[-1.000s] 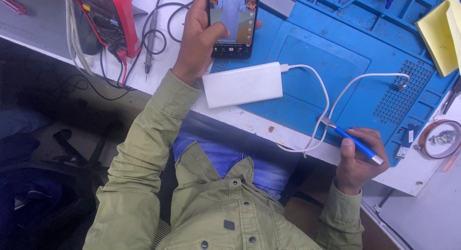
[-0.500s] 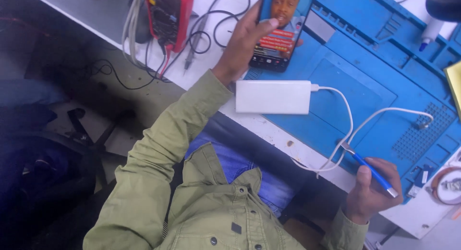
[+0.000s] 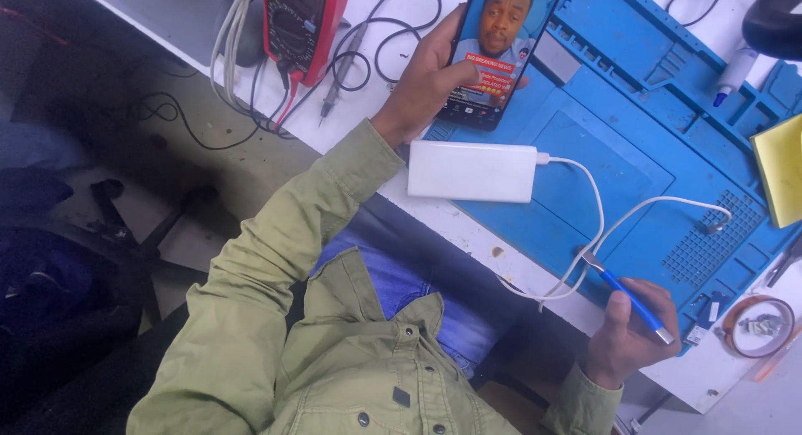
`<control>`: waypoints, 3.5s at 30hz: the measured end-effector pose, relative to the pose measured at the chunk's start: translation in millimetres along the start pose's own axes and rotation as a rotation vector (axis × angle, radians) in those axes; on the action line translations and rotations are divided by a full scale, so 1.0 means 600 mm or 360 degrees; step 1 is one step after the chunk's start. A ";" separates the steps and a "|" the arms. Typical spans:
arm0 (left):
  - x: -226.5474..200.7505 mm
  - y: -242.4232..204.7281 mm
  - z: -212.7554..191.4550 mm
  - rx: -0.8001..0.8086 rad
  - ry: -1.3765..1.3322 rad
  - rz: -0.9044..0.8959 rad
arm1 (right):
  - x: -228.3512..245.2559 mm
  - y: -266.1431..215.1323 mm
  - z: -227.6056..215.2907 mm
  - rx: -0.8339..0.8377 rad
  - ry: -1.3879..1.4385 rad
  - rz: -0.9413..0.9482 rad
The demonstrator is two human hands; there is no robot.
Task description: The person connects a white USB cable to a power bank and then to a smartphone. They use a blue pen-like tool to touch the cable's connector while the phone displays a video. The person holds the phone and the tool throughout the process.
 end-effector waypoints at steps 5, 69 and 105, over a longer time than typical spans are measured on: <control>-0.003 0.001 0.002 -0.0003 0.0068 -0.0013 | 0.009 0.006 0.002 -0.0007 -0.0043 0.0022; -0.011 -0.002 0.000 -0.0208 0.0009 -0.0311 | -0.010 -0.004 -0.005 -0.0010 -0.0186 -0.0018; 0.007 0.002 -0.004 -0.0183 -0.0035 -0.0194 | -0.002 0.002 -0.002 -0.0002 -0.0041 0.0028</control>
Point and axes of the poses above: each hand's wrist, its own y-axis towards the middle knuckle, its own z-axis out of the palm, x = y × z, the point moved 1 cm from there along y, towards the middle knuckle, and after that the axes turned 12 degrees about y, right-handed, at the moved point
